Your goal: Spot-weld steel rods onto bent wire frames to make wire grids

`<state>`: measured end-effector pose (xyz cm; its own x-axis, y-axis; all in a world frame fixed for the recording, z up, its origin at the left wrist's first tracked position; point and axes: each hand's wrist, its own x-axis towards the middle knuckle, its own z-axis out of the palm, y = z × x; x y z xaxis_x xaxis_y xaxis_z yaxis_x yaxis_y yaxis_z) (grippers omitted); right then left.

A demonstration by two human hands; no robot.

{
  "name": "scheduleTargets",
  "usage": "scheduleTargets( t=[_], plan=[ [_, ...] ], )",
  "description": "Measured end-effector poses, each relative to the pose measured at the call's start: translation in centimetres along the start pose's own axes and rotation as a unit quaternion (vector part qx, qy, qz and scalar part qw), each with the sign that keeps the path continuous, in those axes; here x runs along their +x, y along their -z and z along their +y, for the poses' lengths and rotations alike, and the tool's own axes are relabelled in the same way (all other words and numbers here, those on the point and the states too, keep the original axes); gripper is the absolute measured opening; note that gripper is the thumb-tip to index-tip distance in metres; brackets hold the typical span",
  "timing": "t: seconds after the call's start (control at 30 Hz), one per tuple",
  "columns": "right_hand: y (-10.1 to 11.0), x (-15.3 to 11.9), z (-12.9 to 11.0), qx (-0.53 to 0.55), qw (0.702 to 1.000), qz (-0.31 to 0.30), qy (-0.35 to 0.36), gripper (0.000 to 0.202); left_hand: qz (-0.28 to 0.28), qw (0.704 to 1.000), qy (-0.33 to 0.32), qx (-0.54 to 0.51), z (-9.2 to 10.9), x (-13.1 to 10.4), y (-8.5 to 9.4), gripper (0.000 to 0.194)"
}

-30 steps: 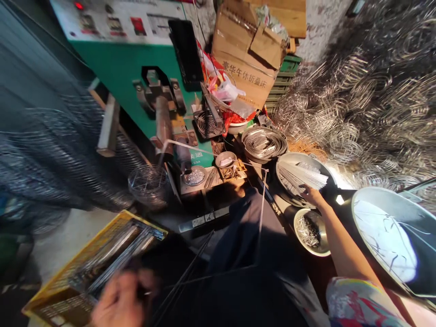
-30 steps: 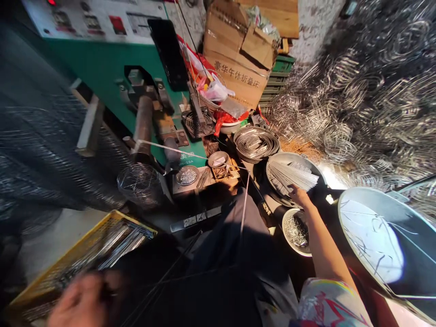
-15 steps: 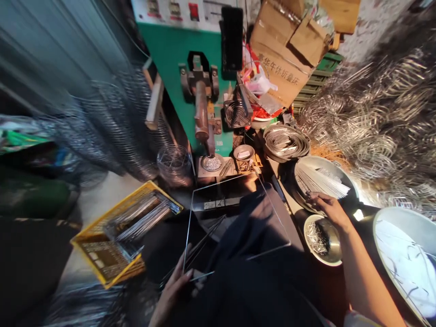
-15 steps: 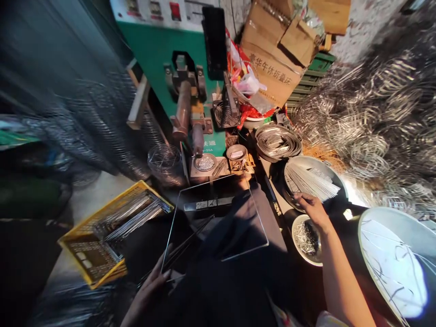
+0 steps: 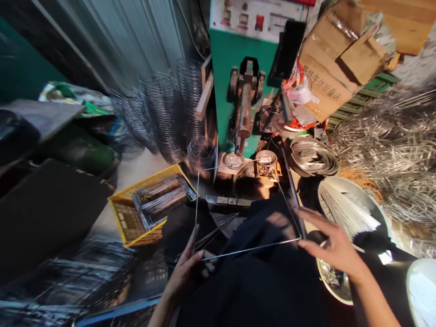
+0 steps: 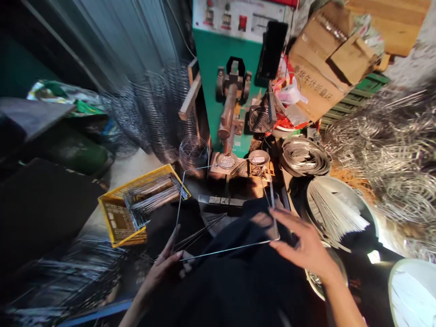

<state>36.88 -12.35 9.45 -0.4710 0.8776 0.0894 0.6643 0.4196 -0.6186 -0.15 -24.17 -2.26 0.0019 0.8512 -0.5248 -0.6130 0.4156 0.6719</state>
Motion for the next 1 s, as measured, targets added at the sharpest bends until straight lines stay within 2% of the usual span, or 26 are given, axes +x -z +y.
scheduleTargets(
  t=[0.07, 0.17, 0.3, 0.47, 0.7, 0.77, 0.9, 1.0],
  plan=[
    [-2.7, 0.9, -1.7, -0.013, 0.996, -0.06, 0.058, 0.068, -0.015, 1.0, -0.002, 0.014, 0.2, 0.0, -0.2, 0.099],
    [-6.6, 2.2, -2.6, -0.018, 0.987, -0.122, 0.101, 0.072, -0.04, 0.998, 0.009, 0.044, 0.4, 0.2, -0.3, 0.104],
    [-9.3, 3.2, -2.2, -0.019, 0.983, -0.148, 0.11, 0.07, -0.068, 0.995, 0.011, 0.068, 0.5, 0.6, -0.4, 0.107],
    [-9.8, 3.4, -1.6, -0.016, 0.983, -0.15, 0.102, 0.069, -0.089, 0.993, -0.006, 0.081, 0.3, 0.9, -0.4, 0.102],
    [-10.1, 3.4, -1.1, -0.039, 0.981, -0.156, 0.107, 0.067, -0.094, 0.992, -0.009, 0.079, -0.1, 1.3, -0.5, 0.105],
    [-9.6, 2.8, -0.2, -0.064, 0.984, -0.139, 0.092, 0.065, -0.094, 0.993, -0.012, 0.076, 0.1, 1.3, -0.6, 0.102],
    [-7.6, 1.3, 2.1, -0.113, 0.991, -0.065, 0.029, 0.06, -0.092, 0.994, -0.012, 0.063, 0.4, 1.1, -0.5, 0.1],
    [-7.2, 1.0, 2.0, -0.107, 0.993, -0.043, 0.021, 0.06, -0.09, 0.994, -0.013, 0.056, 0.3, 1.3, -0.4, 0.101]
  ],
)
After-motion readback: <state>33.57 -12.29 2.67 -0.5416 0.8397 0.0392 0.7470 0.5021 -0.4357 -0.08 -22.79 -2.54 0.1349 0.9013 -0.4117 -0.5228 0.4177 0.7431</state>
